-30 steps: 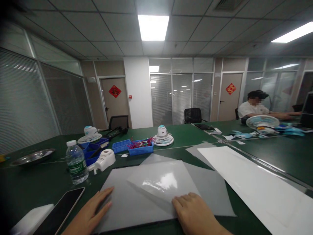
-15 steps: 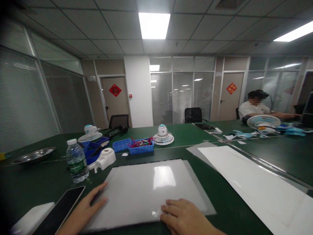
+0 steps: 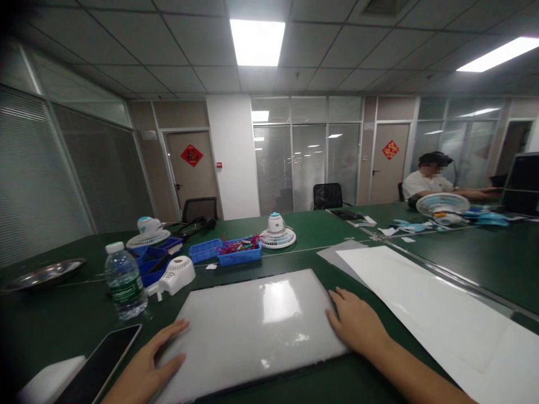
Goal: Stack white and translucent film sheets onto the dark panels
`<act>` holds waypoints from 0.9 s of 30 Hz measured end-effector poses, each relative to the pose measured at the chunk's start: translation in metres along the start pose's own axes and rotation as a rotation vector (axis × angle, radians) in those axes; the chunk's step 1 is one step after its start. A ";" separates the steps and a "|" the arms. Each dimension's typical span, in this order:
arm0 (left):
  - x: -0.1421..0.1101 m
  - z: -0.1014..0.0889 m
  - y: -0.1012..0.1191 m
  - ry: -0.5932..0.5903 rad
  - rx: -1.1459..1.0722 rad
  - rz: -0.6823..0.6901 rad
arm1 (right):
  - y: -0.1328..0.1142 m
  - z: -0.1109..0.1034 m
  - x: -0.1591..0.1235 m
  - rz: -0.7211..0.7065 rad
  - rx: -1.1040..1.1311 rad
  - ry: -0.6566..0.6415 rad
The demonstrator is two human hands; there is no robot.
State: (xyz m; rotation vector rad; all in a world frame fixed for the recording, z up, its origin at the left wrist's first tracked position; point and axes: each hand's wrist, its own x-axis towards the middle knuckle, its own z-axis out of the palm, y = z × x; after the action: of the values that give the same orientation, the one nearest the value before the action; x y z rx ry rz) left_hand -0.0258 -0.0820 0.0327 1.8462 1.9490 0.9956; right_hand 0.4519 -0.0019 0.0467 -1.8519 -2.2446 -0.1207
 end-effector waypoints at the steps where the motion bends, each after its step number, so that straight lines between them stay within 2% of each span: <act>1: 0.000 0.001 0.000 0.012 0.003 0.009 | 0.005 0.001 0.003 0.023 -0.012 -0.004; 5: 0.001 0.004 -0.003 0.051 0.024 0.048 | 0.007 0.007 0.003 0.033 -0.039 -0.005; 9: 0.003 0.002 -0.006 0.017 0.102 0.070 | -0.005 0.017 -0.002 0.004 -0.064 0.010; 12: 0.003 0.000 -0.008 -0.027 0.159 0.102 | -0.003 0.021 0.001 -0.006 -0.079 0.026; 16: 0.001 -0.001 -0.005 -0.051 0.199 0.113 | 0.033 0.015 0.017 0.082 -0.131 0.082; 19: 0.000 0.000 -0.003 -0.066 0.220 0.112 | 0.072 0.009 0.026 0.247 -0.192 0.118; 22: -0.001 0.002 -0.004 -0.069 0.234 0.118 | 0.102 0.009 0.027 0.410 -0.210 0.085; 24: -0.002 0.004 -0.005 -0.068 0.237 0.131 | 0.111 0.011 0.025 0.447 -0.185 0.027; 27: -0.004 0.006 -0.006 -0.075 0.228 0.142 | 0.113 0.011 0.023 0.420 -0.148 -0.043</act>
State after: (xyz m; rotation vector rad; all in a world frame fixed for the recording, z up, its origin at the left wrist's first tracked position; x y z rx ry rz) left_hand -0.0260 -0.0841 0.0235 2.1380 1.9793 0.7553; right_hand 0.5573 0.0448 0.0317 -2.3784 -1.8630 -0.1796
